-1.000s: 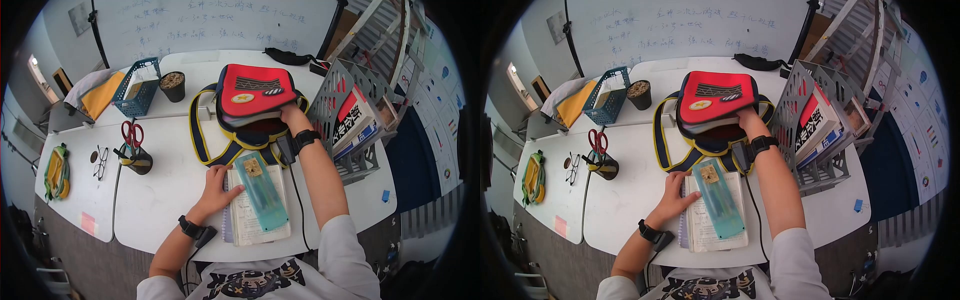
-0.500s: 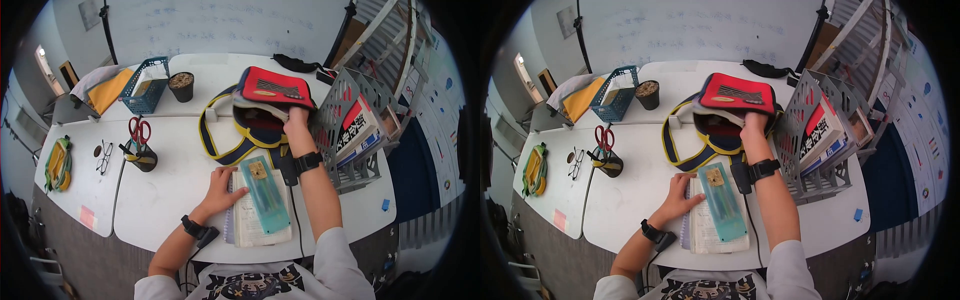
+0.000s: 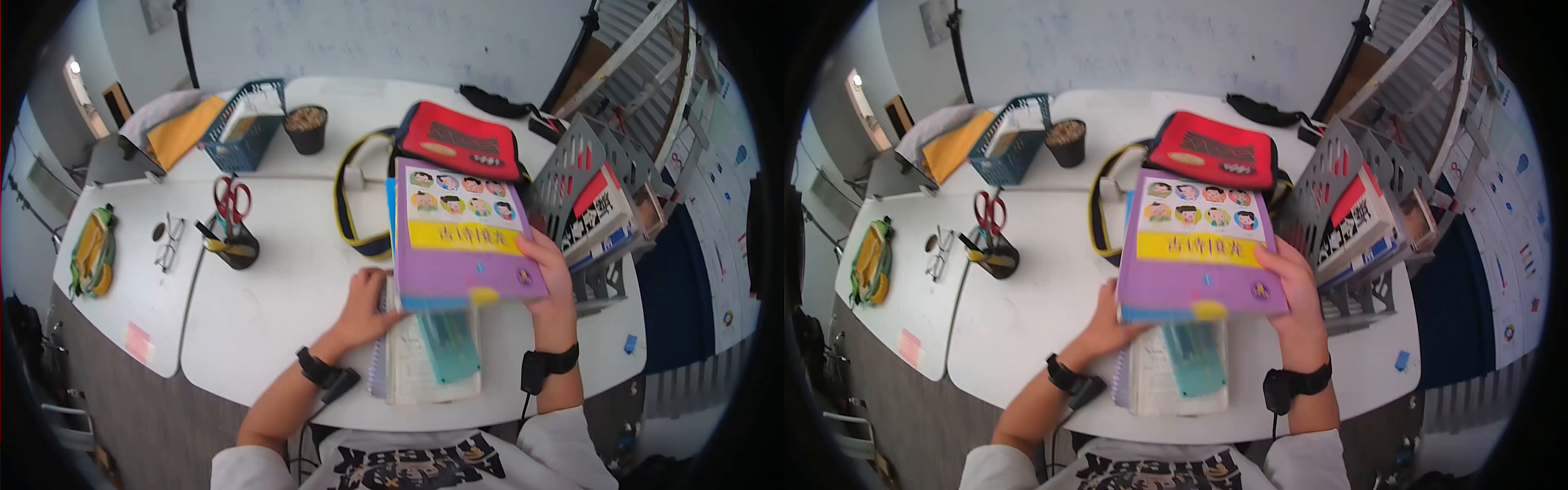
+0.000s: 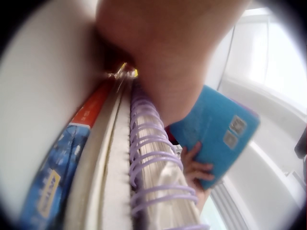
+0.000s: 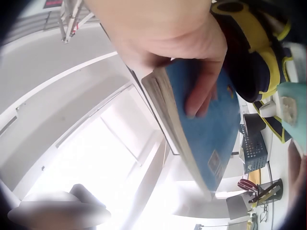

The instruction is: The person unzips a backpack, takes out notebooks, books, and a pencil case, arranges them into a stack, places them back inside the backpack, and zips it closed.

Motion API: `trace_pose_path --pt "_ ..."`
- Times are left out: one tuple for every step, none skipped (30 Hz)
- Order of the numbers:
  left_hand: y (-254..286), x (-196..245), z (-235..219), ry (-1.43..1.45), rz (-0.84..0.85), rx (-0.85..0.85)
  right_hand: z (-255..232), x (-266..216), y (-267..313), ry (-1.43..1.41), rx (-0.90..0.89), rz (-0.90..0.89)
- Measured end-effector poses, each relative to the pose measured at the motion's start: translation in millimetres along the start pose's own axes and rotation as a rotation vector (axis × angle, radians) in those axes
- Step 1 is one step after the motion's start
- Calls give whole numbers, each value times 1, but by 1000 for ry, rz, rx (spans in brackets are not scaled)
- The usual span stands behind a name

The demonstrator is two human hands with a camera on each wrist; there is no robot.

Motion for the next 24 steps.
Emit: trace_pose_path --pt "-1 -1 1 28 -5 -21 -12 4 20 12 33 14" --pt "-1 -1 1 51 -22 -15 -18 -1 39 47 -5 -55" --pt "-2 0 1 63 -40 -19 -23 -6 58 82 -48 -127" --pt "-1 2 -1 71 -61 -25 -35 -1 75 90 -27 -122" --pt "0 8 -5 63 -57 -38 -49 5 87 75 -20 -127" --pt "-1 6 -3 67 -60 -44 -60 12 95 55 -18 -130" --pt "0 2 -1 101 -91 -44 -71 26 100 -3 13 -52" --pt "0 -1 -1 131 -119 -46 -76 32 102 -16 22 -52" --pt "0 -2 0 122 -150 -87 -79 49 104 107 33 85" --pt "2 -1 2 113 -151 -106 -84 67 107 226 42 224" --pt "2 -4 3 146 -190 -111 -88 80 105 139 53 306" --pt "2 -7 3 181 -227 -107 -87 85 103 129 51 300" --pt "2 -9 5 219 -241 -133 -87 89 101 86 71 311" --pt "2 -8 4 214 -240 -126 -85 91 97 46 88 324" --pt "3 -9 5 266 -273 -138 -80 91 93 47 80 323" --pt "4 -9 6 318 -306 -153 -73 87 89 101 44 297" --pt "4 -5 5 314 -304 -151 -67 85 87 155 12 269" --pt "7 -2 7 372 -343 -178 -61 86 87 153 11 266" --pt "9 0 10 430 -383 -207 -58 86 88 197 23 232" --pt "10 1 12 427 -383 -212 -55 87 90 239 38 198" --pt "10 4 13 501 -364 -211 -55 91 93 235 42 197" --pt "10 6 15 574 -346 -210 -56 95 97 269 56 192" --pt "11 7 14 571 -344 -217 -58 97 100 303 70 186" --pt "14 6 12 624 -392 -188 -60 95 103 303 72 188"
Point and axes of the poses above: each hand's wrist, its own y-axis away from the middle knuckle, its own z-axis out of the palm, x = y × z, the point moved 8 cm from there along -y, towards the middle knuckle, and after that the axes turned 8 degrees about -y, right-handed, at the moved point
